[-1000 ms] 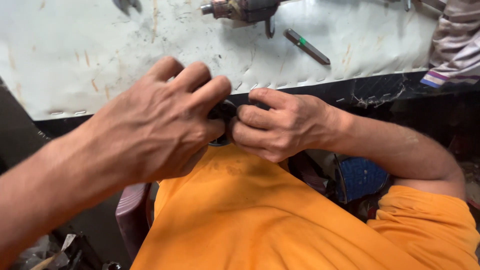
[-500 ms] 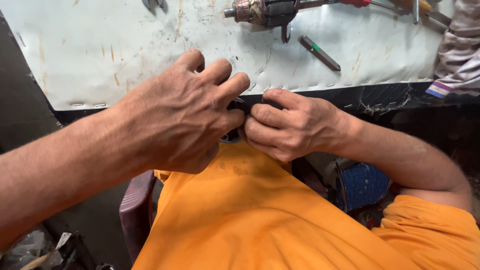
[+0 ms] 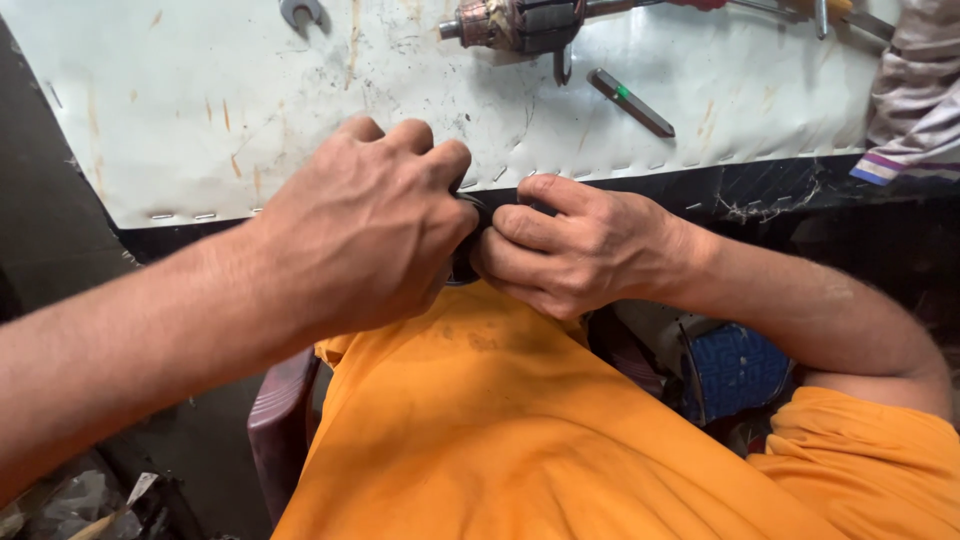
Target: Repairing a motorcycle starter motor by inspecting and manipulating internal brushes and wiring.
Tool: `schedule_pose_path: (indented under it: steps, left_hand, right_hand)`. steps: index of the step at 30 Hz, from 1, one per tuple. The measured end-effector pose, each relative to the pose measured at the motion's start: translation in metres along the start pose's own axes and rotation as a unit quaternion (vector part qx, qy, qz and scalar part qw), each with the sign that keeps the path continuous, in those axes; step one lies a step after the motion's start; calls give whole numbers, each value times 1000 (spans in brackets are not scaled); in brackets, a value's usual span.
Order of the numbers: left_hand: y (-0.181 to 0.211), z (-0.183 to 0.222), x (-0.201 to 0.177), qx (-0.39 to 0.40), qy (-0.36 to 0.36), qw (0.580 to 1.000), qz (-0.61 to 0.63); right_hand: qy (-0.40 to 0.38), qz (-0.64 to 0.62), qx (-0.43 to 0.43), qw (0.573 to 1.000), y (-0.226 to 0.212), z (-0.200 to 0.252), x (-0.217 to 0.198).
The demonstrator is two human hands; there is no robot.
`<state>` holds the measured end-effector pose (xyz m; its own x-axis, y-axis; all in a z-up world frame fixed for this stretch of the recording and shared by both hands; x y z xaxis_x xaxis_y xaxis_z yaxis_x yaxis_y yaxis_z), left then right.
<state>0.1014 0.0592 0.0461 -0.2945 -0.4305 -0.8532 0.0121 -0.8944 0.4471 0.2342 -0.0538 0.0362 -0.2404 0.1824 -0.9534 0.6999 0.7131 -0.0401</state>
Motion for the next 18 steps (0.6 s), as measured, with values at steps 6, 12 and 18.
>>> schedule_pose_path:
  steps: [6, 12, 18]
  left_hand:
    - [15, 12, 19, -71, 101, 992, 21]
    - [19, 15, 21, -81, 153, 985, 28]
    - [17, 13, 21, -75, 151, 985, 34]
  right_hand:
    - [20, -26, 2, 999, -1, 3, 3]
    - [11, -10, 6, 1000, -2, 1, 1]
    - [7, -13, 8, 1000, -3, -3, 0]
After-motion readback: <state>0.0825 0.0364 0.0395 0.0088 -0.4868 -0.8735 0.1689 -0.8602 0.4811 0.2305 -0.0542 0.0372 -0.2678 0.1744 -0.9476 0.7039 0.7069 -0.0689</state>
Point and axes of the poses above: each hand's wrist, its own z-axis away from the middle knuckle, its own x-axis out of the palm, y = z × x, the point moved 3 cm from there along -z, towards the middle knuckle, and after that the axes turned 8 degrees about x, right-handed, at the moved point
